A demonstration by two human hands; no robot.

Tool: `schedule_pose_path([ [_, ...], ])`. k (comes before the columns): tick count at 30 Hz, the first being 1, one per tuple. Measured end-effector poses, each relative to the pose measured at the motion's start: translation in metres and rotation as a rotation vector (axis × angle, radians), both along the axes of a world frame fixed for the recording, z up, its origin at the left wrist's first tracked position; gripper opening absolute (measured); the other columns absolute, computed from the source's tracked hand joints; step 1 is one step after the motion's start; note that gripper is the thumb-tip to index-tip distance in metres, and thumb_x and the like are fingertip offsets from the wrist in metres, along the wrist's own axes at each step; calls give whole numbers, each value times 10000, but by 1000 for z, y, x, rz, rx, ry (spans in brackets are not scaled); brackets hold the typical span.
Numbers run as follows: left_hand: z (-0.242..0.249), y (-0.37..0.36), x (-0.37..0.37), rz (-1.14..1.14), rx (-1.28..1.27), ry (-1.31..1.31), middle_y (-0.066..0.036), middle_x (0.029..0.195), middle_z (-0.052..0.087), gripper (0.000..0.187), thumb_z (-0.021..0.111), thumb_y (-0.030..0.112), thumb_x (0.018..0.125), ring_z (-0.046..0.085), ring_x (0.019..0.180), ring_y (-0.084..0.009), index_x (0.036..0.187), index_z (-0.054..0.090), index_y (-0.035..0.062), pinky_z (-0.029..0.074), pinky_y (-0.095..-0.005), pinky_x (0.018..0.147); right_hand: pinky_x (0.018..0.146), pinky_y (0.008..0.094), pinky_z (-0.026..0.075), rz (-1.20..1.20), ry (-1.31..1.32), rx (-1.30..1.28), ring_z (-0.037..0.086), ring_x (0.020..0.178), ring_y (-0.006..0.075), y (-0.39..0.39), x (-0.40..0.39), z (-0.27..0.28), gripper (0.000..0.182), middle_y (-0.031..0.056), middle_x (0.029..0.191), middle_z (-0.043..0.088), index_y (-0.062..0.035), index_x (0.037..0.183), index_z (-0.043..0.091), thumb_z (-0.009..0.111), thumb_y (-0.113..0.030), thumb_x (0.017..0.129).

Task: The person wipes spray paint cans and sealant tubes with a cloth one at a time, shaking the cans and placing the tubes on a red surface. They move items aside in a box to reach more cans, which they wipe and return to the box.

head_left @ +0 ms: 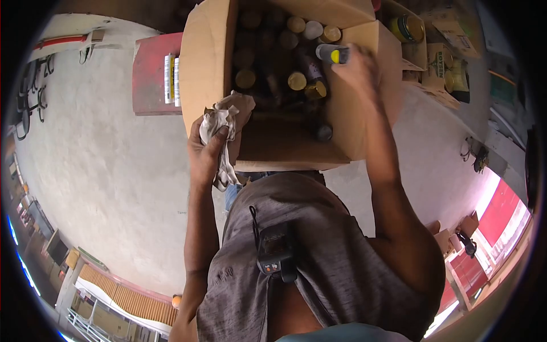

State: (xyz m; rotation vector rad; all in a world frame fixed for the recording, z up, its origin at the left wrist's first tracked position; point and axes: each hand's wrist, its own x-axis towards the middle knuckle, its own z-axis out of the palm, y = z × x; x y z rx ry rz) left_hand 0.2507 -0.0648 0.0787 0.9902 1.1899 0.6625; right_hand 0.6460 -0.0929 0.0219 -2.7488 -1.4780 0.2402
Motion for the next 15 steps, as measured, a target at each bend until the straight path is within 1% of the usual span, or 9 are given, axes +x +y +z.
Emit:
schedule_pose_path([
  [3, 1, -5, -2, 24, 0, -26, -61, 1136, 677, 406, 715, 89, 913, 624, 1029, -128, 1289, 586, 9, 496, -289, 922, 972, 369, 528, -51, 363, 319, 631, 1152, 248, -23, 7, 131, 690, 165, 1236, 626, -8, 1339, 528, 791, -160, 720],
  [5, 12, -6, 2, 45, -35, -102, -79, 1173, 665, 400, 687, 102, 930, 618, 1046, -134, 1305, 573, 20, 495, -296, 922, 980, 346, 519, -56, 440, 525, 622, 1154, 210, -34, 9, 165, 670, 145, 1225, 636, -3, 1326, 538, 793, -139, 722],
  [7, 13, -1, -1, 41, -38, -136, -120, 1241, 636, 450, 637, 207, 964, 627, 1110, -188, 1353, 533, 7, 502, -335, 969, 905, 321, 533, 138, 1049, 1169, 652, 1044, 176, -17, 2, 166, 625, 80, 1120, 669, -20, 1289, 573, 811, -132, 722],
  [8, 18, 2, 0, 46, -47, -175, -130, 1264, 626, 483, 621, 249, 972, 630, 1131, -209, 1372, 515, 1, 504, -348, 988, 821, 320, 536, -76, 1099, 717, 666, 930, 166, -14, -5, 155, 554, 33, 973, 670, -42, 1218, 615, 829, -155, 719],
  [10, 29, 14, 3, 61, 10, -204, -146, 1301, 602, 503, 571, 312, 993, 603, 1178, -236, 1385, 508, 4, 491, -368, 1014, 774, 316, 520, 4, 1270, 607, 629, 829, 143, 14, -36, 117, 525, 31, 936, 667, -50, 1116, 641, 865, -237, 680],
  [11, 36, 24, 3, 80, 43, -228, -162, 1337, 578, 533, 520, 376, 1014, 575, 1224, -263, 1398, 500, 7, 479, -387, 1039, 796, 324, 527, 124, 1136, 556, 644, 857, 163, 21, -50, 94, 586, 48, 947, 679, -39, 1124, 638, 877, -282, 648],
  [12, 44, 32, 0, 106, 80, -247, -178, 1374, 554, 571, 469, 439, 1035, 548, 1270, -290, 1411, 493, 11, 467, -407, 1065, 843, 377, 535, 326, 904, 575, 675, 919, 249, 21, -71, 86, 673, 103, 1003, 680, -40, 1223, 604, 871, -263, 647],
  [14, 66, 46, 10, 117, -50, -502, -176, 1390, 546, 535, 406, 406, 1056, 552, 1264, -268, 1401, 500, 9, 477, -394, 1044, 896, 406, 539, 383, 803, 375, 682, 1034, 328, 7, -104, 95, 715, 160, 1089, 694, -54, 1244, 598, 877, -257, 619],
  [15, 62, 45, 19, -18, 218, -133, -188, 1367, 564, 540, 529, 362, 1008, 562, 1255, -268, 1402, 510, -6, 456, -383, 1060, 905, 421, 539, 479, 773, 411, 671, 1071, 346, 0, -122, 101, 729, 171, 1125, 691, -64, 1259, 597, 876, -268, 617],
])
